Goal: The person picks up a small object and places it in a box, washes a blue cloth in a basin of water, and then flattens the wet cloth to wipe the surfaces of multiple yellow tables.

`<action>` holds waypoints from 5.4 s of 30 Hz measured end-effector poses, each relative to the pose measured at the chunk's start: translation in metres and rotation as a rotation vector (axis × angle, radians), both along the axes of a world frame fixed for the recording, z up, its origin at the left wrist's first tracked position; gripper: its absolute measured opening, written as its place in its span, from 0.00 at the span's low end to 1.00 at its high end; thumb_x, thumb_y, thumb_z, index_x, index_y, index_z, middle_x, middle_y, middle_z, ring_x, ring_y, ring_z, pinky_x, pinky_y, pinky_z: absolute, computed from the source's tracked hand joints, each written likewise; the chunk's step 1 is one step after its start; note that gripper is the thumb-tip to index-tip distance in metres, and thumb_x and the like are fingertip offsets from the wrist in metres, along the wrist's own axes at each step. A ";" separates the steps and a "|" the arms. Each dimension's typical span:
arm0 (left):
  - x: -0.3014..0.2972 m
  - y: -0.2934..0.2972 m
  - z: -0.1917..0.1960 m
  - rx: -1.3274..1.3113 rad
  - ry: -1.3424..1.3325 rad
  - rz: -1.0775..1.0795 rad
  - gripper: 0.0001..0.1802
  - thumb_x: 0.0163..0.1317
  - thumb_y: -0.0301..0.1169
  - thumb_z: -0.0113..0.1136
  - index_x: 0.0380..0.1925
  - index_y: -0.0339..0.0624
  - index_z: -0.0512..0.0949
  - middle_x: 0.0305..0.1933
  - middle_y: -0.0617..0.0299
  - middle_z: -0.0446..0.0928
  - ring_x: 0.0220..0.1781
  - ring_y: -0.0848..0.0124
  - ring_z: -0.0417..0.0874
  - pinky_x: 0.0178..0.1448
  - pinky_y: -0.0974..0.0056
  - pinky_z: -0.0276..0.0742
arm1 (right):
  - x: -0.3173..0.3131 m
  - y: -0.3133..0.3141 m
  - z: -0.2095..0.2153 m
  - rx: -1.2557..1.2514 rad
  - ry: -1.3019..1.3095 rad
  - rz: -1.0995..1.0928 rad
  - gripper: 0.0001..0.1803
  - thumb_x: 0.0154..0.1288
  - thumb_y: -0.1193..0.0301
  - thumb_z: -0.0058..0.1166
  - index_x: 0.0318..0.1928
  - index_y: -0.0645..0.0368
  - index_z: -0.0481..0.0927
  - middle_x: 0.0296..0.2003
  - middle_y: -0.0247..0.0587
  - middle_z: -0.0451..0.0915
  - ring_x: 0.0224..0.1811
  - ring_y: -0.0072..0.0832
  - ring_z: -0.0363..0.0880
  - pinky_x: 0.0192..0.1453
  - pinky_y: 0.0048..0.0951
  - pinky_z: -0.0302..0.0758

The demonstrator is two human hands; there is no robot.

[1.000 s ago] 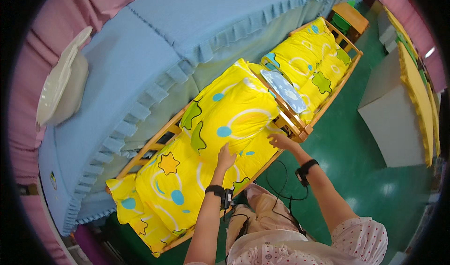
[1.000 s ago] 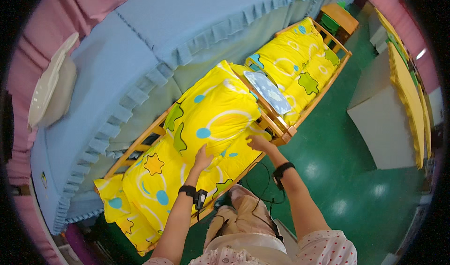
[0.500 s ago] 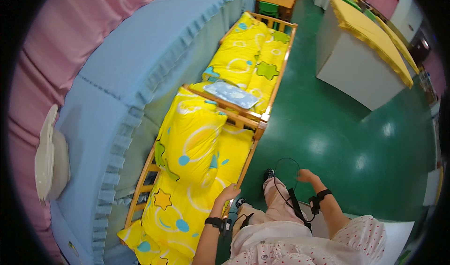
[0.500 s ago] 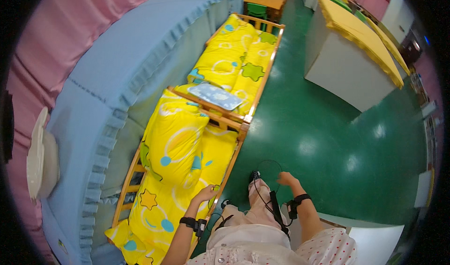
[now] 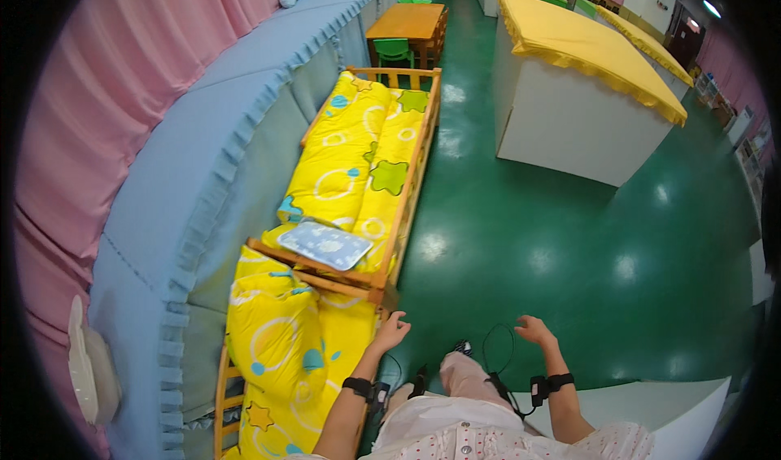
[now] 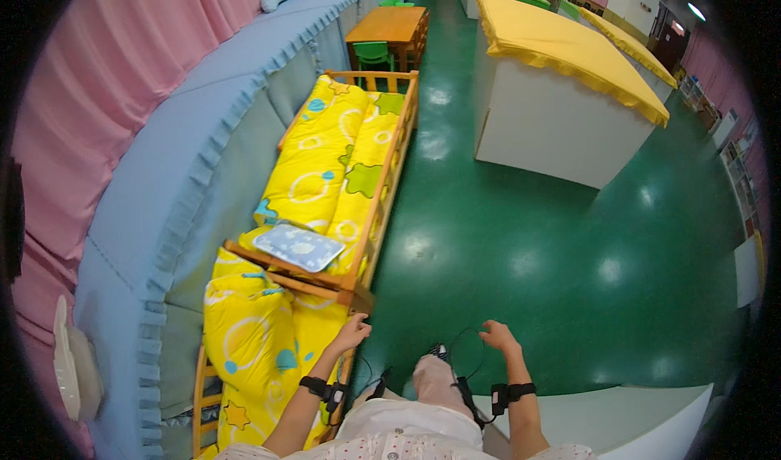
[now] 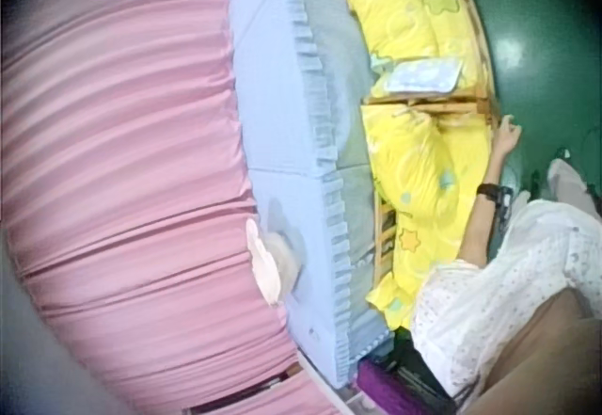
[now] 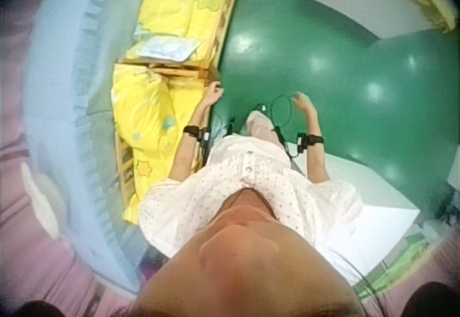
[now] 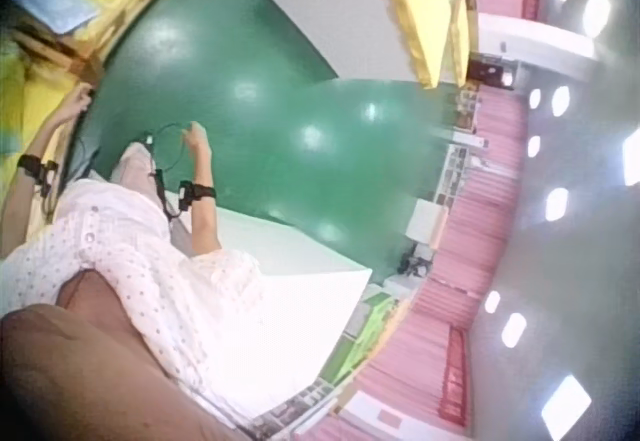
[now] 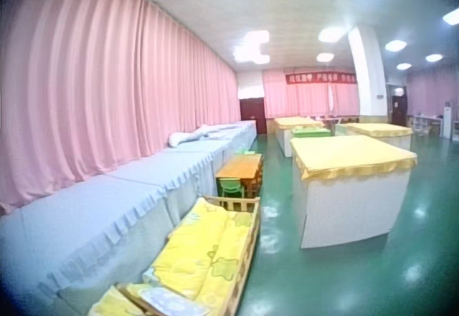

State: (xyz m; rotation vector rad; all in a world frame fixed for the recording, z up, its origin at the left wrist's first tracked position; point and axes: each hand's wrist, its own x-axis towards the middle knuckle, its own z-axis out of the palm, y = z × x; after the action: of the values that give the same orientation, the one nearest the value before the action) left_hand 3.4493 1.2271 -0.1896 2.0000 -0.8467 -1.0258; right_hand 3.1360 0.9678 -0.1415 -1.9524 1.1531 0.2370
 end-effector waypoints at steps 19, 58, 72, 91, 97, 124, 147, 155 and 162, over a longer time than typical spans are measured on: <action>0.205 -0.179 0.005 -0.050 -0.363 0.415 0.17 0.54 0.27 0.51 0.45 0.36 0.70 0.42 0.44 0.73 0.45 0.49 0.73 0.48 0.55 0.70 | 0.434 -0.209 -0.016 -0.227 -0.028 0.786 0.19 0.49 0.68 0.53 0.44 0.57 0.74 0.38 0.46 0.78 0.42 0.44 0.76 0.45 0.40 0.73; 0.403 -0.505 0.017 0.115 -0.427 1.496 0.08 0.59 0.23 0.50 0.38 0.35 0.74 0.29 0.50 0.75 0.31 0.55 0.76 0.36 0.59 0.71 | 1.079 -0.455 0.020 0.126 -0.900 0.870 0.17 0.40 0.74 0.55 0.37 0.62 0.78 0.30 0.53 0.79 0.35 0.50 0.77 0.41 0.33 0.73; 0.636 -0.737 0.058 -0.112 -0.433 0.427 0.10 0.59 0.25 0.48 0.41 0.36 0.74 0.30 0.52 0.77 0.34 0.59 0.79 0.39 0.62 0.73 | 0.906 -0.866 -0.079 -0.277 -0.198 0.595 0.16 0.54 0.66 0.48 0.42 0.59 0.74 0.33 0.51 0.79 0.36 0.46 0.77 0.40 0.42 0.73; 0.572 -1.132 -0.257 -0.353 -0.211 -0.938 0.14 0.58 0.25 0.50 0.45 0.38 0.70 0.30 0.52 0.78 0.32 0.57 0.80 0.38 0.60 0.74 | 0.470 -0.837 -0.310 -0.245 -0.115 -0.975 0.18 0.55 0.64 0.52 0.44 0.61 0.74 0.37 0.49 0.80 0.39 0.41 0.78 0.43 0.35 0.74; 0.509 -1.257 -0.287 -0.422 -0.131 -1.199 0.11 0.56 0.25 0.51 0.40 0.39 0.73 0.29 0.55 0.79 0.31 0.59 0.80 0.37 0.61 0.74 | 0.449 -0.776 -0.299 -0.406 -0.106 -1.197 0.18 0.55 0.64 0.52 0.45 0.61 0.73 0.36 0.47 0.80 0.38 0.40 0.79 0.43 0.36 0.74; -0.278 -1.792 -0.111 -0.618 0.112 -1.956 0.11 0.57 0.29 0.52 0.39 0.37 0.74 0.35 0.48 0.77 0.36 0.54 0.79 0.39 0.59 0.74 | -0.006 -1.166 -0.179 0.144 -0.246 -1.662 0.23 0.62 0.61 0.47 0.54 0.59 0.68 0.44 0.41 0.76 0.43 0.26 0.76 0.48 0.27 0.71; -0.985 -2.356 -0.277 -0.669 -0.149 -2.017 0.12 0.54 0.26 0.55 0.39 0.34 0.73 0.28 0.52 0.77 0.28 0.64 0.79 0.33 0.62 0.74 | -0.766 -1.662 -0.193 -0.109 -0.030 -1.663 0.20 0.60 0.63 0.45 0.50 0.61 0.68 0.42 0.54 0.75 0.43 0.48 0.74 0.45 0.44 0.71; -1.357 -2.348 -0.160 -0.762 0.046 -2.214 0.13 0.56 0.26 0.53 0.42 0.37 0.72 0.33 0.51 0.76 0.35 0.57 0.77 0.39 0.58 0.72 | -0.994 -1.754 -0.249 0.090 -0.096 -1.732 0.21 0.56 0.60 0.48 0.47 0.59 0.71 0.41 0.51 0.77 0.43 0.48 0.75 0.44 0.44 0.71; -1.454 -2.508 -0.202 -0.439 -0.143 -1.872 0.13 0.55 0.26 0.53 0.42 0.36 0.73 0.34 0.51 0.78 0.35 0.58 0.80 0.40 0.60 0.74 | -1.297 -1.900 -0.228 -0.090 0.226 -1.597 0.20 0.60 0.60 0.47 0.49 0.59 0.70 0.41 0.51 0.76 0.43 0.48 0.74 0.45 0.44 0.72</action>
State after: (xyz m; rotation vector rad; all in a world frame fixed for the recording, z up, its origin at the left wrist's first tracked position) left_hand 1.9956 -1.2805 -0.3920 0.4269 -2.8132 -1.2659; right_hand 1.8387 -0.9326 -0.3699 -0.5809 2.4675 -0.4641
